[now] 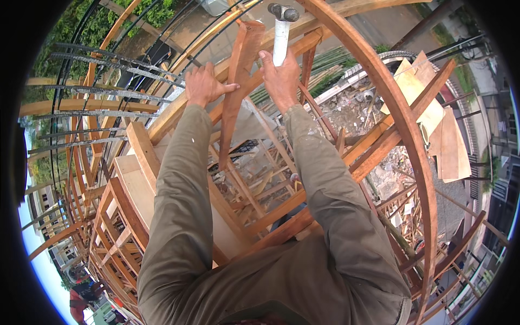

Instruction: The person assembles a curved wooden frame by positioning wooden planks and securing them with nails using a hammer. They repeatedly align the planks, place nails, and hammer them into place to join the components.

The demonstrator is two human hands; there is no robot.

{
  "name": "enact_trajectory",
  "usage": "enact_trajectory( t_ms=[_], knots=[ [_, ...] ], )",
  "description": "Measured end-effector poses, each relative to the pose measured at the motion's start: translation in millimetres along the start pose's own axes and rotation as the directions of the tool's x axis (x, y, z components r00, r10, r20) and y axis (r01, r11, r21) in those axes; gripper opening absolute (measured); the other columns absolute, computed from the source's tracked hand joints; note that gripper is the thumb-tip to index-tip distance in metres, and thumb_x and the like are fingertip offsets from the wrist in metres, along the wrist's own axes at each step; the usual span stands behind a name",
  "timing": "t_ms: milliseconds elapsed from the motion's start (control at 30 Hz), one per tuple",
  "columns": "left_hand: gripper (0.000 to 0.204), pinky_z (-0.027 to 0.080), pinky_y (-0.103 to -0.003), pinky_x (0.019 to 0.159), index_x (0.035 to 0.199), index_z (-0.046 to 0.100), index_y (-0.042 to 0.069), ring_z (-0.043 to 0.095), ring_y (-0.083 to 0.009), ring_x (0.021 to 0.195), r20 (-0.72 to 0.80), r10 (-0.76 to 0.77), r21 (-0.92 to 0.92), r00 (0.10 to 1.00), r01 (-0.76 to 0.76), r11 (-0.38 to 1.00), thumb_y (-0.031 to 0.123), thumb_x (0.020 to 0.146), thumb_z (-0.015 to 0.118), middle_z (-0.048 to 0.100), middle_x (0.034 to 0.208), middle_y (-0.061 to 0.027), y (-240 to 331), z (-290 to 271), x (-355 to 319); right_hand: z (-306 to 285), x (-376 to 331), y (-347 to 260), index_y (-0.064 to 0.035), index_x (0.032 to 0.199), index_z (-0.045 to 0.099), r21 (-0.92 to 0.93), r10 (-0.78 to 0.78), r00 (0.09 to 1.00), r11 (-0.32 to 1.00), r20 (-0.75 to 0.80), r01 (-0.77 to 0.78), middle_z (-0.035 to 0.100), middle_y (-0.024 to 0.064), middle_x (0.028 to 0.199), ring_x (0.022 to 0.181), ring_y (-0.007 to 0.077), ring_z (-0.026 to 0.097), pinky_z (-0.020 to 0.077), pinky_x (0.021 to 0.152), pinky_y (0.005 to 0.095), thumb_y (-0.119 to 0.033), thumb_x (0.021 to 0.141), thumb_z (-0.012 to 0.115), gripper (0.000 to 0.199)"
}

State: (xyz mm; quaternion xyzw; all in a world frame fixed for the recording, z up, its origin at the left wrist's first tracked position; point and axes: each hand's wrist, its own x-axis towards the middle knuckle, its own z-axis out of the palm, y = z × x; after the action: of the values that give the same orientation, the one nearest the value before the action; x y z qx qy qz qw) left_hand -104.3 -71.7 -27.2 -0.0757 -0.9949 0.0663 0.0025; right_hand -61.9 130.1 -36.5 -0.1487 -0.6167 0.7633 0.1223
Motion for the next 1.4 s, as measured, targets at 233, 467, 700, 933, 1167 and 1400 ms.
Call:
enact_trajectory(
  t_ms=[233, 467, 700, 933, 1167, 1400],
  knots=[
    [0.101, 0.043, -0.046, 0.096, 0.107, 0.067, 0.002, 0.065, -0.0338, 0.108, -0.018, 0.033, -0.003, 0.999, -0.033, 0.999, 0.088, 0.056, 0.078, 0.073, 0.097, -0.0188, -1, 4, 2, -13, -50, 61, 0.0024, 0.103, 0.061, 0.061, -0.141, 0.987, 0.987, -0.079, 0.146, 0.068, 0.0082, 0.090, 0.082, 0.0141, 0.062, 0.0514, 0.073, 0.0313, -0.020, 0.097, 0.072, 0.026],
    [0.098, 0.047, -0.046, 0.092, 0.105, 0.068, 0.001, 0.066, -0.0344, 0.105, -0.011, 0.054, -0.023, 0.998, -0.054, 0.998, 0.086, 0.057, 0.078, 0.073, 0.094, -0.0190, -4, 7, 4, -20, -91, 58, 0.0028, 0.106, 0.060, 0.007, -0.202, 0.978, 0.979, -0.046, 0.203, 0.066, 0.0065, 0.084, 0.073, 0.0118, 0.061, 0.0505, 0.065, 0.0310, -0.019, 0.098, 0.066, 0.024],
    [0.097, 0.045, -0.045, 0.092, 0.110, 0.068, 0.002, 0.072, -0.0339, 0.098, 0.086, 0.026, -0.072, 0.996, -0.020, 0.997, 0.084, 0.059, 0.079, 0.076, 0.096, -0.0196, 0, -7, 3, 2, -116, 81, -0.0029, 0.123, 0.044, 0.108, -0.142, 0.986, 0.983, -0.092, 0.152, 0.047, 0.0003, 0.070, 0.051, 0.0069, 0.044, 0.0404, 0.043, 0.0239, -0.036, 0.110, 0.048, 0.036],
    [0.096, 0.040, -0.045, 0.097, 0.113, 0.068, 0.003, 0.073, -0.0323, 0.096, 0.048, 0.051, -0.127, 0.998, -0.044, 0.991, 0.083, 0.059, 0.079, 0.077, 0.096, -0.0182, -4, -5, 3, 27, -149, 96, -0.0024, 0.119, 0.047, 0.242, -0.092, 0.987, 0.962, -0.131, 0.122, 0.050, -0.0005, 0.078, 0.060, 0.0064, 0.048, 0.0408, 0.051, 0.0236, -0.035, 0.107, 0.053, 0.036],
    [0.102, 0.039, -0.047, 0.098, 0.121, 0.067, 0.002, 0.070, -0.0326, 0.104, 0.047, 0.038, -0.110, 0.998, -0.033, 0.993, 0.083, 0.059, 0.078, 0.076, 0.101, -0.0181, -14, 7, 1, 37, -167, 83, 0.0011, 0.122, 0.041, 0.188, -0.252, 0.949, 0.939, -0.188, 0.286, 0.046, 0.0018, 0.064, 0.050, 0.0093, 0.046, 0.0395, 0.046, 0.0237, -0.042, 0.109, 0.048, 0.046],
    [0.101, 0.037, -0.046, 0.098, 0.120, 0.067, 0.003, 0.070, -0.0318, 0.102, 0.096, 0.038, -0.132, 0.995, -0.025, 0.991, 0.083, 0.060, 0.078, 0.076, 0.099, -0.0166, -4, -1, 3, 28, -134, 119, -0.0027, 0.114, 0.047, -0.005, -0.173, 0.971, 0.985, -0.167, 0.174, 0.050, 0.0017, 0.072, 0.056, 0.0075, 0.047, 0.0405, 0.049, 0.0250, -0.037, 0.108, 0.051, 0.035]
  ],
)
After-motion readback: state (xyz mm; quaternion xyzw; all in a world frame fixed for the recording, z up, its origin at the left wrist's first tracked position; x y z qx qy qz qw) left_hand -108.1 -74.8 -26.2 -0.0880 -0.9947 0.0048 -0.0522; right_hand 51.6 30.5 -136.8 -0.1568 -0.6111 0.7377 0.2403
